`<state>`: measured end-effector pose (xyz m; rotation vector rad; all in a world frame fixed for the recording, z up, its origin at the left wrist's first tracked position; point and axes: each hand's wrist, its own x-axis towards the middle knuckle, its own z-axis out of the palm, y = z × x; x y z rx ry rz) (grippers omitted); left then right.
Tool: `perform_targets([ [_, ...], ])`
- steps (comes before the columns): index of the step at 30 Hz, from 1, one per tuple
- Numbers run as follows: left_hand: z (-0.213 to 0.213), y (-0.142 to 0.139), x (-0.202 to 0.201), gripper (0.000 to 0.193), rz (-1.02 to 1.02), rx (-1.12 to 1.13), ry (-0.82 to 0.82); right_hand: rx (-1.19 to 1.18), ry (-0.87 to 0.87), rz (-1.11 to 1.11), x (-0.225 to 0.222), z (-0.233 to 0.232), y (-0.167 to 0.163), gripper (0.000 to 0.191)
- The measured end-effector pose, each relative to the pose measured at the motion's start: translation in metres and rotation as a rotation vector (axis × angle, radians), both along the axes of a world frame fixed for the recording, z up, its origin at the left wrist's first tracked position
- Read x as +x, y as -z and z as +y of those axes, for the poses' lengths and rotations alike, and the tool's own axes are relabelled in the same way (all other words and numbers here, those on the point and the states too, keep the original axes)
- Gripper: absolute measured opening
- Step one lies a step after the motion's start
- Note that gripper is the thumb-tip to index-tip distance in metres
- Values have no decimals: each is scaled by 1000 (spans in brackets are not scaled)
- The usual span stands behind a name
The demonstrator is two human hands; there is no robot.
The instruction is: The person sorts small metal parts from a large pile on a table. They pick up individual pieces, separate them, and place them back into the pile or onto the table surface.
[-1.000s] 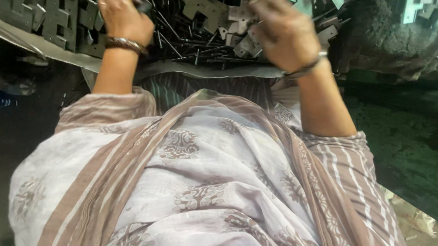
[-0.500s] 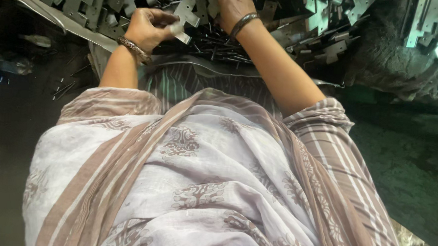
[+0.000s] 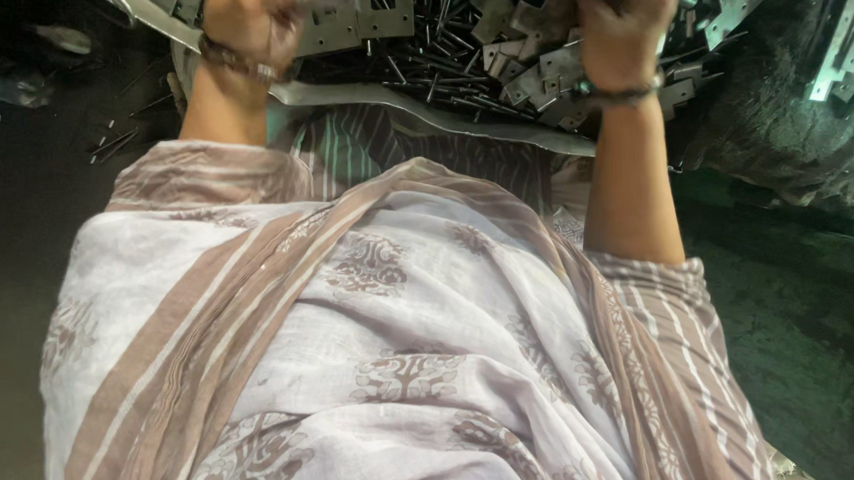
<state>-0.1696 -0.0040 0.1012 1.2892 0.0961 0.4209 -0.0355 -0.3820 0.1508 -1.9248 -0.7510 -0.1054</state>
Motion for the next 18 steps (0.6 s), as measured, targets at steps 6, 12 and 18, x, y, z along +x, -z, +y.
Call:
perform_targets([
  [6,-19,-12,1,15,-395,1079,17,519,-39,555,-59,-32,-46,10],
  [12,-51,-3,17,34,-67,1237,400,723,42,667,-62,-64,-26,46],
  [18,-57,27,17,23,-333,1744,429,788,147,891,-69,-70,-15,45],
])
